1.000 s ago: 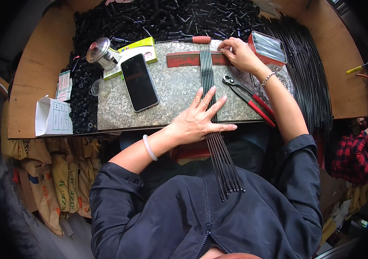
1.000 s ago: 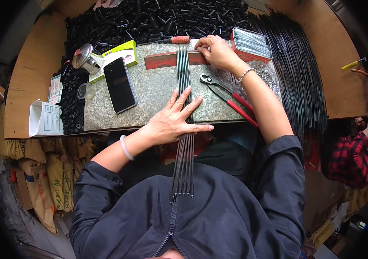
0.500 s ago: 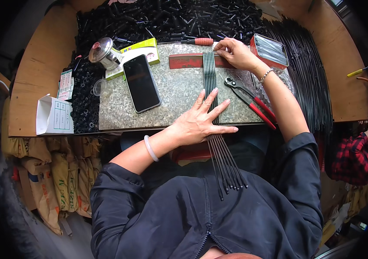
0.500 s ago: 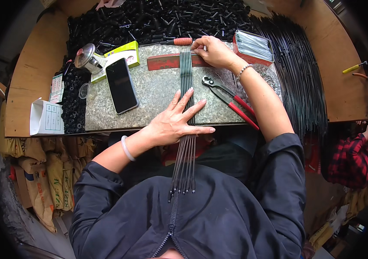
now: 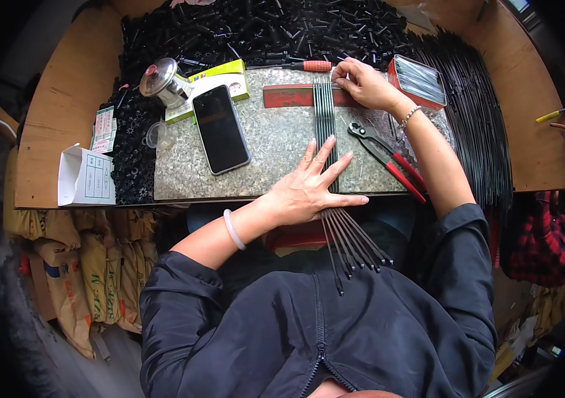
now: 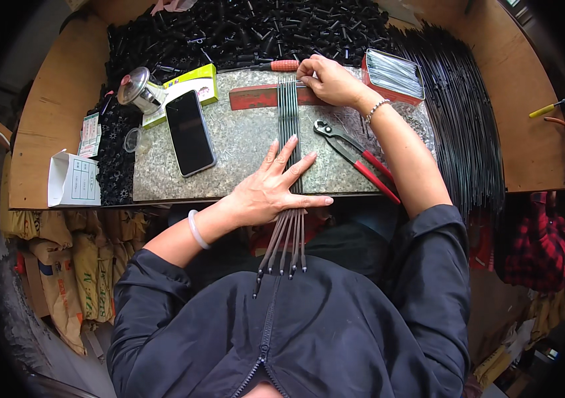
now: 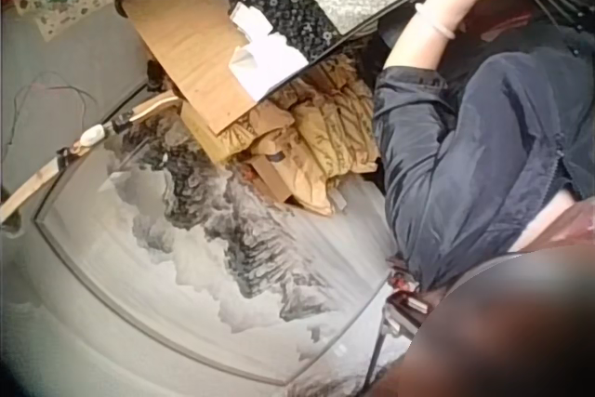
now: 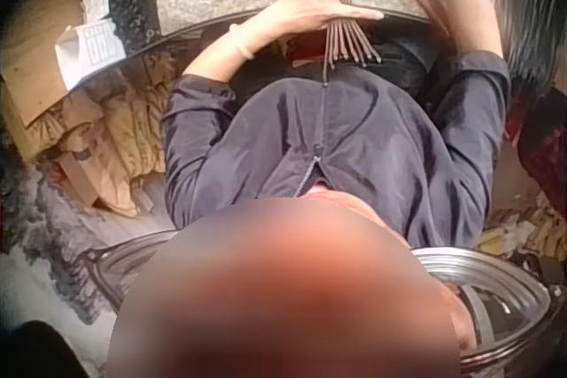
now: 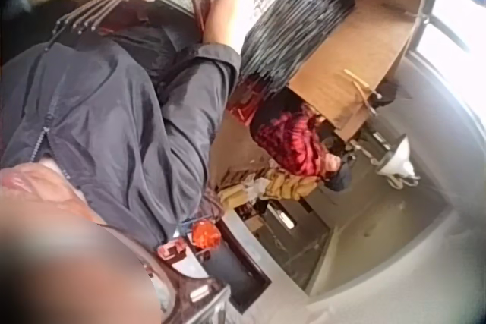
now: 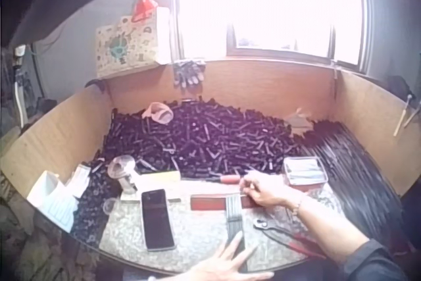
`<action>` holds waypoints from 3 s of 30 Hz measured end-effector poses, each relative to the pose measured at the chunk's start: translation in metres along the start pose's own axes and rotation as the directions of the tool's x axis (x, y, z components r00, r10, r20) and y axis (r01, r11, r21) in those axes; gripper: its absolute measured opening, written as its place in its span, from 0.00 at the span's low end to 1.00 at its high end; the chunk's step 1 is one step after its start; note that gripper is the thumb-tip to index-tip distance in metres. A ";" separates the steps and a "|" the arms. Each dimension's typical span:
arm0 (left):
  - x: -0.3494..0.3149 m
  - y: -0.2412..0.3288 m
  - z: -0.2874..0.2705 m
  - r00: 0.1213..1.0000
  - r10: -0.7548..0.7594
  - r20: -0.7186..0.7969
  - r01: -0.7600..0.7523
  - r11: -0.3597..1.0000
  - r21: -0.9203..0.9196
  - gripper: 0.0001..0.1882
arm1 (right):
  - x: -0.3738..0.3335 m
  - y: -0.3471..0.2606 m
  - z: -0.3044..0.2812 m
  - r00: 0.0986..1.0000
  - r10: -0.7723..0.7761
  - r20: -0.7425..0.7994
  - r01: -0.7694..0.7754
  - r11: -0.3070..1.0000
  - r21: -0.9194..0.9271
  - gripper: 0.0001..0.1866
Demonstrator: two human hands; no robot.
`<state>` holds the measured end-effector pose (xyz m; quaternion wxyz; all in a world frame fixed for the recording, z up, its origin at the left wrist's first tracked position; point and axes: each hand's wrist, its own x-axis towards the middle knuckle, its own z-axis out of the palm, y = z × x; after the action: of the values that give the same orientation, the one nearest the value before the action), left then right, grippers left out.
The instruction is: Assembling bundles of black rods into plastic housings using pliers at a factory workbench.
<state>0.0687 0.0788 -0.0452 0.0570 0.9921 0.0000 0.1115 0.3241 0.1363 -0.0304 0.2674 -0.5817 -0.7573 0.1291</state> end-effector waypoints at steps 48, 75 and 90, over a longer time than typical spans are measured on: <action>0.001 0.002 -0.003 0.999 -0.006 -0.033 0.005 1.000 -0.023 0.32 | 0.000 0.001 0.003 0.942 0.327 -0.074 -0.319 0.943 0.098 0.12; 0.001 0.002 -0.001 0.998 -0.022 -0.053 0.017 0.995 -0.099 0.37 | 0.010 -0.005 -0.006 0.943 0.326 0.061 -0.331 0.937 0.112 0.11; 0.000 0.001 0.000 0.998 -0.009 -0.070 0.003 0.997 -0.079 0.35 | 0.015 -0.001 0.001 0.938 0.325 0.121 -0.342 0.927 0.155 0.10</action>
<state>0.0685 0.0781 -0.0452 0.0965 0.9846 0.0004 0.1461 0.3200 0.1508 -0.0268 0.2555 -0.6697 -0.6449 0.2652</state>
